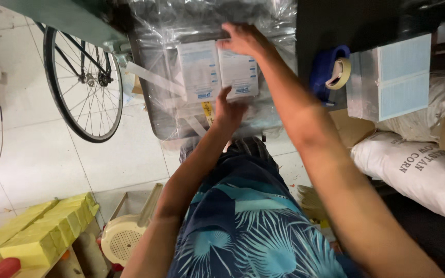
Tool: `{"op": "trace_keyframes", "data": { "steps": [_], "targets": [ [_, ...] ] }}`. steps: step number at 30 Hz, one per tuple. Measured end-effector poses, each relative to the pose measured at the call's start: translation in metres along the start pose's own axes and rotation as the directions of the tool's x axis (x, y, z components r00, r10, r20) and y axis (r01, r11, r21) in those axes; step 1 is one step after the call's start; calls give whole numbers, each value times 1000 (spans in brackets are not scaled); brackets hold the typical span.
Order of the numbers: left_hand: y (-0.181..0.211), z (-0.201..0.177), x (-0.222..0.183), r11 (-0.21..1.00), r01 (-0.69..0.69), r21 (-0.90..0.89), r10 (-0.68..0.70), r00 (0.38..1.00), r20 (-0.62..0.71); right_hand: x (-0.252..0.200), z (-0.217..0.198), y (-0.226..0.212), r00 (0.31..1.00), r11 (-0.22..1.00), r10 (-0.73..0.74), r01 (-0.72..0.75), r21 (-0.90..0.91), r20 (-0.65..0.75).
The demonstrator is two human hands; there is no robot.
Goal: The person picks up a stack of paper documents from a large pile on a table and carries them to a different workstation. They then place the documents inside a large plastic bag and seal the bag with tape.
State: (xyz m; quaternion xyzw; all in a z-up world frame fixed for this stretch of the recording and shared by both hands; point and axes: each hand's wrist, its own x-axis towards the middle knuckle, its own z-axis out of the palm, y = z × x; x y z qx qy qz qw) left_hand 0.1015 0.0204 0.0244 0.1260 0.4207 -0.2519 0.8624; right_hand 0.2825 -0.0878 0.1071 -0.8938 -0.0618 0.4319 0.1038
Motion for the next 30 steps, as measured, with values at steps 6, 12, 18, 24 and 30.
{"op": "trace_keyframes", "data": {
  "steps": [6,12,18,24,30],
  "targets": [
    [71,28,-127,681,-245,690,368,929,-33,-36,90,54,592,800,202,359,480,-780],
    [147,-37,24,-254,-279,926,684,625,376,-5,173,69,746,649,312,285,706,-588],
    [138,-63,46,-164,-365,917,556,733,391,-12,188,63,754,711,354,168,683,-553],
    [139,-52,51,-154,-209,966,599,757,260,-5,179,55,716,721,357,198,665,-600],
    [136,-72,66,-103,-189,976,606,766,213,-19,170,40,743,689,396,148,710,-539]
  ]
}}
